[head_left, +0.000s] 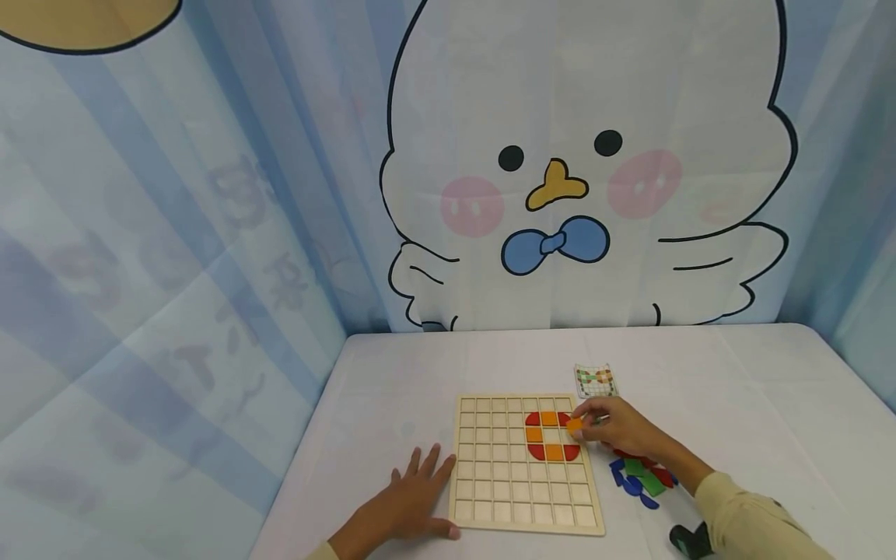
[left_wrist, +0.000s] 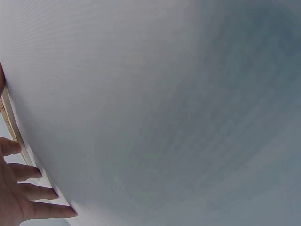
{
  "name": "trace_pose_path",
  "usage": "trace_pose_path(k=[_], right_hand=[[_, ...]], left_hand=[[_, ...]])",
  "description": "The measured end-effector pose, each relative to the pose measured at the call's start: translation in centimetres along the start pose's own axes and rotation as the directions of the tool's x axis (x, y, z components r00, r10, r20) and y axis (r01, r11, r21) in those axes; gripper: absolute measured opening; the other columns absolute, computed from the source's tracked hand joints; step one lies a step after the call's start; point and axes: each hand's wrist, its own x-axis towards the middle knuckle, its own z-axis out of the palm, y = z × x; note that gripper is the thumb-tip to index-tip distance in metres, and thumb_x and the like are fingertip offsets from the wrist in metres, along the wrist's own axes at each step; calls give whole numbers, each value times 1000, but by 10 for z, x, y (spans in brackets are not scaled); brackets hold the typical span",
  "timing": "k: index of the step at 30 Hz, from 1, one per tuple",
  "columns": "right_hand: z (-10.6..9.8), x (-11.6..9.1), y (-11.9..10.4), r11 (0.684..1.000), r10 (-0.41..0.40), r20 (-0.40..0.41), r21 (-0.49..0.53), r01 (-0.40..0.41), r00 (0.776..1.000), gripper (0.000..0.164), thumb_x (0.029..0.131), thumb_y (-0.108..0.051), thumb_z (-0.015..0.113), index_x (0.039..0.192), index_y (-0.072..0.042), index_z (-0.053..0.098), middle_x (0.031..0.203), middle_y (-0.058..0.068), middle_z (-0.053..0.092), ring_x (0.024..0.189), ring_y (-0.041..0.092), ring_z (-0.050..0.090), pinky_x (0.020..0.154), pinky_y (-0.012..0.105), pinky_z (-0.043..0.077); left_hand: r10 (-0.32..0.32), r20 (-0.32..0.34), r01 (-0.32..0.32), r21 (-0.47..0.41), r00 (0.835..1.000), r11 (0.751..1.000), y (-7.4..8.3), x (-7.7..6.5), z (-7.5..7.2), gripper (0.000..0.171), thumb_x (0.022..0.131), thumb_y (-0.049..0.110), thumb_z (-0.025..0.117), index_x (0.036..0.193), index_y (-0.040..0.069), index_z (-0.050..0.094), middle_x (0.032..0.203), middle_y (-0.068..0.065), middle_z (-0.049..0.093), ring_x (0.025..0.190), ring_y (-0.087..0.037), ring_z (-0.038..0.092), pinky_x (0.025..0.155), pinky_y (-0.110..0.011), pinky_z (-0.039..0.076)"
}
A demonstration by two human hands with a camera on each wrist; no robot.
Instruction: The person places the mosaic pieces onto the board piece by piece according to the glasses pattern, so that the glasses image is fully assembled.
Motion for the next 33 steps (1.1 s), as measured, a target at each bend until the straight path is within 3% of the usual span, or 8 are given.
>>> trace_pose_path(k=[6,14,23,33], right_hand=[[1,1,2,999,-28,29,-45,29,999,39,88,-23,78,120,-1,70,90,5,68,60,15,60,53,28,53],[3,1,1,993,-79,41,-79,82,996,34,88,-23,78,113,-2,70,84,0,63,57,9,56,52,25,51],[5,2,-8,959,-165,59,-226,174,985,25,88,-24,78,106,-7,72,85,-4,61,71,4,51,62,21,44],[4,4,-12,955,-124,70,-263,139,990,22,87,-24,79,104,-11,73,80,-6,59,71,6,51,62,21,43]], left_hand=[[0,0,0,4,1000,1000,1,0,-1,111,72,75,70,159,22,28,167,-17,18,150,-52,18,104,-76,32],[2,3,-2,3,1000,1000,2,0,-3,111,72,74,70,160,21,27,167,-18,17,150,-52,17,104,-77,31],[-5,5,5,0,1000,1000,2,-1,-2,109,73,74,70,159,21,29,167,-17,19,150,-52,18,104,-76,32],[-9,8,9,1,1000,1000,4,-1,-5,108,73,73,71,159,22,30,167,-17,19,150,-51,18,104,-76,32]])
